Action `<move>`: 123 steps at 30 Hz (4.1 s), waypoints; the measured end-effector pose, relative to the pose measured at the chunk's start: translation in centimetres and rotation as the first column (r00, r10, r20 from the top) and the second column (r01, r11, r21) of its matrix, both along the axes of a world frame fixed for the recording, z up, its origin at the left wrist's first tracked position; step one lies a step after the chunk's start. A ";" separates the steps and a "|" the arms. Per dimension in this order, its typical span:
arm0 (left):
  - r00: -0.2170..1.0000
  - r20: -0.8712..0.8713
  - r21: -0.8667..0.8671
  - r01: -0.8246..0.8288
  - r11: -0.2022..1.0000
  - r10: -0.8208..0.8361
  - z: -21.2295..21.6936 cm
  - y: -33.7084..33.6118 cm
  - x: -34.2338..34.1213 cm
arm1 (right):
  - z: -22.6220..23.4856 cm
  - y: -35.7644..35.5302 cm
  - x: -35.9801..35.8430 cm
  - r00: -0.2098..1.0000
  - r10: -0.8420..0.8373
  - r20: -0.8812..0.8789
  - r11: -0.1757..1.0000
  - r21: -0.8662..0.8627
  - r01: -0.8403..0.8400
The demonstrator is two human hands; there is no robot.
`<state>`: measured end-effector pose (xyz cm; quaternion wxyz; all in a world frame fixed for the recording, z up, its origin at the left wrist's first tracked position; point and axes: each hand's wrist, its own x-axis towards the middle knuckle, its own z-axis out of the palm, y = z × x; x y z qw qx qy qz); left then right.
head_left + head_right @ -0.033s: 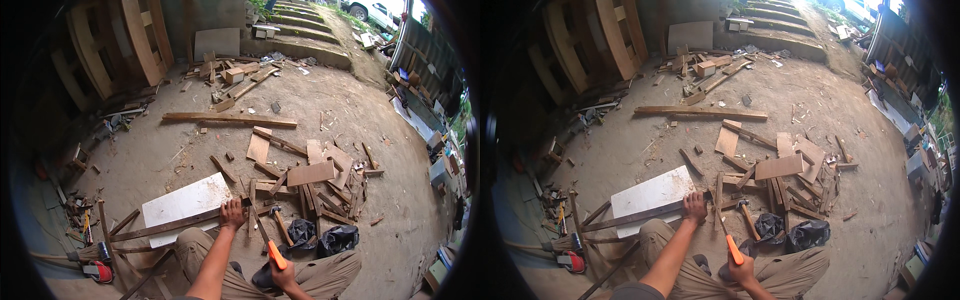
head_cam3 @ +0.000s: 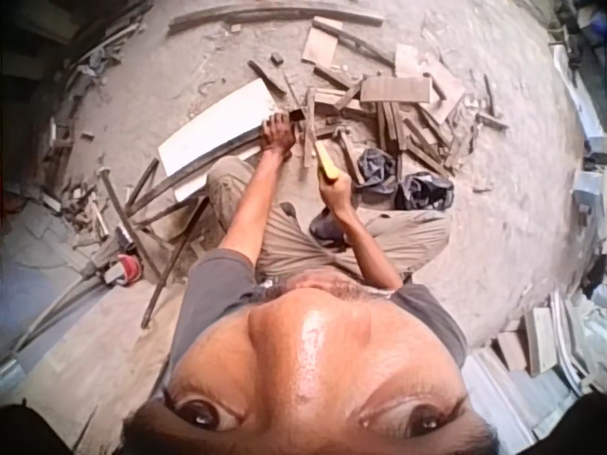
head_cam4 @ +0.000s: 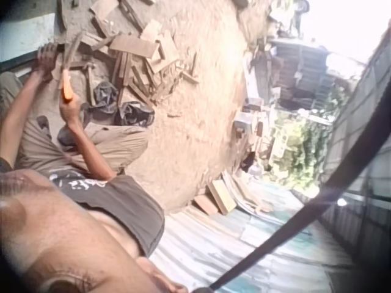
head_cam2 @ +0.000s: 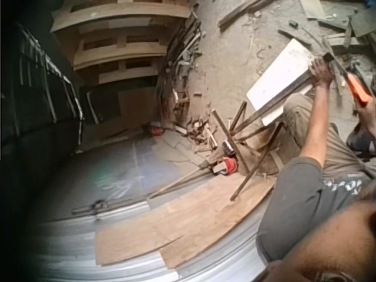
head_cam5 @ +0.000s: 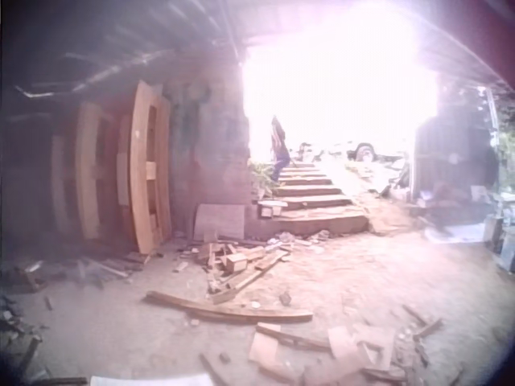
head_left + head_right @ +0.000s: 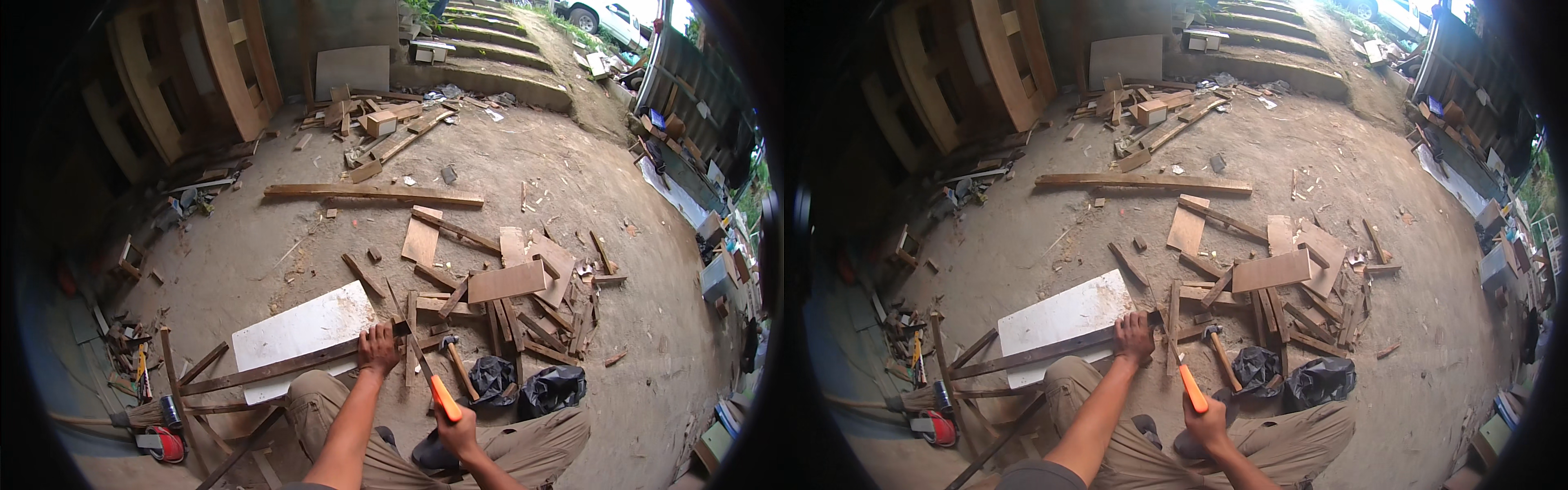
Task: The person sits on the ground and uses a hand saw to cut a wooden plank resting on a small white board. They then use a hammer to split the cut piece further and continue sawing another plank.
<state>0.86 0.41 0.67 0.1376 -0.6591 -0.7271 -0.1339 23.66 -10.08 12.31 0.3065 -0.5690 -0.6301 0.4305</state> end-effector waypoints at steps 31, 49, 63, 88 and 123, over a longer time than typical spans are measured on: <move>1.000 0.005 0.014 -0.006 1.000 0.006 0.0 -0.4 -0.6 | -0.7 -6.4 4.1 0.997 0.008 -0.082 0.996 0.090 -0.001; 0.999 0.040 0.014 0.010 1.000 -0.010 0.5 -0.1 -0.2 | -1.1 -2.3 1.6 0.994 -0.003 -0.108 1.000 0.013 0.005; 1.000 0.004 -0.004 0.002 1.000 -0.002 0.7 -0.3 -0.5 | -0.8 -8.4 5.5 0.996 0.077 -0.047 0.990 0.120 -0.071; 1.000 -0.006 -0.129 0.003 0.992 -0.004 0.6 0.6 0.3 | -3.7 7.1 -6.2 0.985 0.066 -0.161 0.957 0.288 -0.017; 0.781 0.228 0.204 0.546 0.813 -0.582 18.3 -0.2 2.3 | -4.8 -0.8 8.2 0.780 -0.340 -0.525 0.913 0.014 0.408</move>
